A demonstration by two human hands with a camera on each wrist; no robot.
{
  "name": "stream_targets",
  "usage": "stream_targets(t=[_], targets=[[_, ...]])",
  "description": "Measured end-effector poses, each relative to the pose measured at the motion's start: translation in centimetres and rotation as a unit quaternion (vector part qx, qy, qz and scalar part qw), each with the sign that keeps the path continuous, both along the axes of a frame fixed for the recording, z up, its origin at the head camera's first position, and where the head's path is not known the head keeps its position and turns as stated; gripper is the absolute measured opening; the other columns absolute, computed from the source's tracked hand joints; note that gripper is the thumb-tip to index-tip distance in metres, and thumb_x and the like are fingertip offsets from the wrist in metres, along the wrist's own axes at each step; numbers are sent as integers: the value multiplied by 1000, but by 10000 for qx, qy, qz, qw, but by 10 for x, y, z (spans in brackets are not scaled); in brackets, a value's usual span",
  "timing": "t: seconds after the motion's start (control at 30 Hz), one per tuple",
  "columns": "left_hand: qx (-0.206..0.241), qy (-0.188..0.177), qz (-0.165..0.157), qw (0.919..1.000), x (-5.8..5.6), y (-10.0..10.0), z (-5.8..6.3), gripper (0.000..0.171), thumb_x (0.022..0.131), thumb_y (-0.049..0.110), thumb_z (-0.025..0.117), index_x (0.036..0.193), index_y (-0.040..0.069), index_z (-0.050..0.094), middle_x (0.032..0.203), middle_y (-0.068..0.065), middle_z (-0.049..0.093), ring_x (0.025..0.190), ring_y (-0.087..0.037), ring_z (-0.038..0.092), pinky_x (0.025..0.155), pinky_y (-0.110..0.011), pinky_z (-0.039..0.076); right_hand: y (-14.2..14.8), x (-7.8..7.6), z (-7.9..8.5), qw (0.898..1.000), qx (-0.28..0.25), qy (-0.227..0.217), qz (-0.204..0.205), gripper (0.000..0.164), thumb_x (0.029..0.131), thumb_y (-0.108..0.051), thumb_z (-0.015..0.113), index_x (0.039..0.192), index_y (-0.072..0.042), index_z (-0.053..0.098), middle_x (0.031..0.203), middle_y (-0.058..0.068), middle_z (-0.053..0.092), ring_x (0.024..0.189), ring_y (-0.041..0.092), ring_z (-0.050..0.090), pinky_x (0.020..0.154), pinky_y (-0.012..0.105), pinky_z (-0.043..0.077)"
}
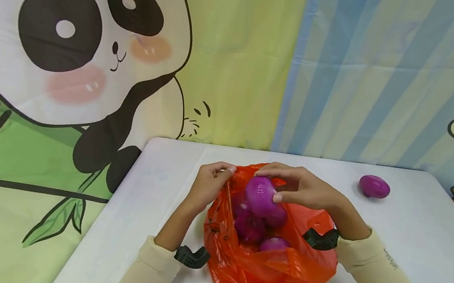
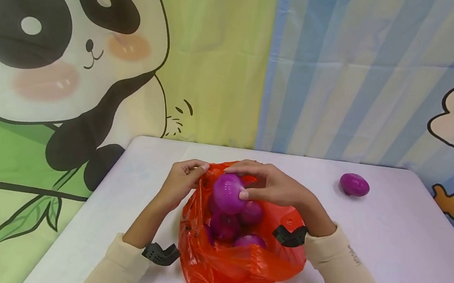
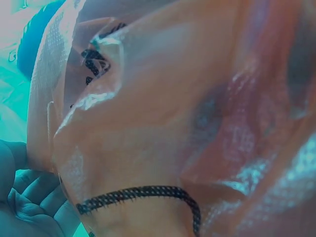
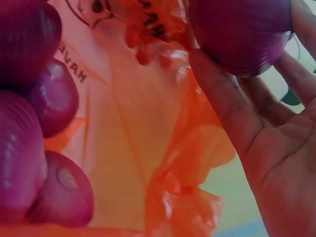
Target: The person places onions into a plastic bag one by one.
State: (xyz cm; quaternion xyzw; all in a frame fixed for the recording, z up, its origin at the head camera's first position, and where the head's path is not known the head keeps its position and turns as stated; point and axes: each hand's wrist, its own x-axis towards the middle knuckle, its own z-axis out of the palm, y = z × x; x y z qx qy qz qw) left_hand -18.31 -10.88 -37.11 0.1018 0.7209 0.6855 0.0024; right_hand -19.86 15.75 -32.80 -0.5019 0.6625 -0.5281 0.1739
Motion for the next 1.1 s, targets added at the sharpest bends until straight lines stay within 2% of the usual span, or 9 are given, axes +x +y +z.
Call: stream_targets(t=[0.1,0.2,0.33,0.47,0.63,0.73,0.9,1.07,1.1], targets=[[4,4,45,10000,0,1,1,30,99,24,59,111,-2,69,81,-14,71,76,-17,66,71,-30,56,-7,2,-3,9994,301,103,-143,52,91,3,64,140,-9,52,141,11,45,132,25,39,94,44,49],[26,2,81,10000,0,1,1,29,99,23,59,109,-2,69,77,-12,70,71,-16,64,68,-29,54,-15,4,-4,9972,633,395,-83,51,91,-6,67,140,-13,53,138,5,49,127,24,44,93,42,50],[-13,70,104,9999,0,1,0,27,98,24,61,105,0,71,75,-11,69,70,-15,62,66,-28,53,-24,7,-11,9926,1103,479,194,50,92,-14,68,139,-12,53,136,3,50,124,23,47,91,42,51],[-81,162,184,9997,0,0,0,25,97,24,62,102,2,72,75,-10,69,72,-16,62,68,-29,53,-32,7,-22,9885,1432,485,60,50,92,-21,69,138,-12,54,134,0,52,122,21,50,92,40,51],[-124,201,207,9995,1,-1,-1,24,97,23,61,102,2,72,74,-9,69,71,-16,61,67,-29,53,-42,5,-34,9901,1323,317,-332,47,92,-19,69,137,-11,56,125,1,55,113,21,55,87,38,53],[-133,221,238,9994,1,-2,0,25,97,24,61,102,3,72,75,-9,69,71,-17,62,67,-30,53,-46,4,-37,9906,1244,290,-497,49,92,-19,69,137,-10,54,127,5,55,113,23,56,88,38,53],[-51,222,220,9995,0,-5,1,27,98,25,61,104,1,71,83,-12,72,78,-20,68,74,-33,56,-45,5,-39,9917,1179,38,-512,58,89,-16,72,141,-4,49,137,14,50,121,33,52,95,50,47],[-124,147,242,9995,0,-5,6,28,98,26,61,105,1,71,82,-16,71,74,-21,64,67,-31,54,-37,6,-38,9919,1105,-262,-565,57,89,-12,71,141,-3,48,140,18,49,123,39,50,97,56,43],[-145,129,247,9995,2,-5,10,27,98,24,61,105,0,71,82,-16,70,74,-22,64,66,-30,53,-35,6,-38,9914,1131,-236,-615,57,90,-12,71,141,-4,49,140,17,50,123,38,51,96,55,44]])
